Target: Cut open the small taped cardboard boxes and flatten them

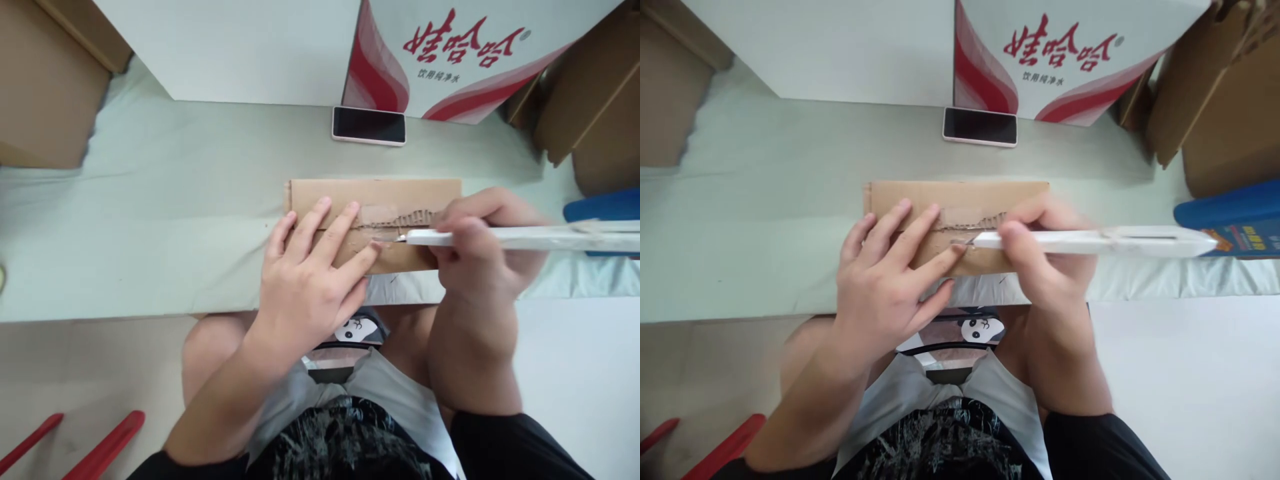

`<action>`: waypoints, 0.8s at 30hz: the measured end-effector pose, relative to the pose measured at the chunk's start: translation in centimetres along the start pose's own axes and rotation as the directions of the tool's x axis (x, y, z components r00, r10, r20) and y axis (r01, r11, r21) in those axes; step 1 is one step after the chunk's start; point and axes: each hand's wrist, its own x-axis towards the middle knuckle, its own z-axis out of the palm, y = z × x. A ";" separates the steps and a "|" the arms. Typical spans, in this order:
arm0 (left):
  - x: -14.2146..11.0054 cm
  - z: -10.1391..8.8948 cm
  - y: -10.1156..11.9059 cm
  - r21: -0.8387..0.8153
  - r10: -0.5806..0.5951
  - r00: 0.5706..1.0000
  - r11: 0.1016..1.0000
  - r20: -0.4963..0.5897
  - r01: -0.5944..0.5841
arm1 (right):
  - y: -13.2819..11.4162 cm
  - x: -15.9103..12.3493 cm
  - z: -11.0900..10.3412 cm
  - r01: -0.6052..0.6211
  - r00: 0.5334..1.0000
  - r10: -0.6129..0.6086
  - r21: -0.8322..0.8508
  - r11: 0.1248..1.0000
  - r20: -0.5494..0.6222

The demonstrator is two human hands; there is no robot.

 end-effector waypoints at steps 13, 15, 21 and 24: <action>0.2 -0.6 0.3 -0.047 -0.035 0.998 0.998 0.050 0.037 | -0.7 -0.4 0.3 0.055 0.997 -0.044 -0.183 0.982 0.062; 0.2 -0.6 0.3 -0.039 -0.032 0.998 0.999 0.049 0.034 | -0.7 -0.5 0.1 0.074 0.994 -0.053 -0.232 0.970 0.093; 0.2 -0.4 0.1 -0.038 -0.020 0.999 0.999 0.034 0.022 | -0.9 -0.5 0.2 0.082 0.991 -0.041 -0.327 0.942 0.129; 0.2 -0.2 -0.1 -0.053 -0.032 0.999 0.998 0.028 0.033 | -0.6 -0.5 0.8 0.007 0.992 0.033 -0.322 0.947 0.120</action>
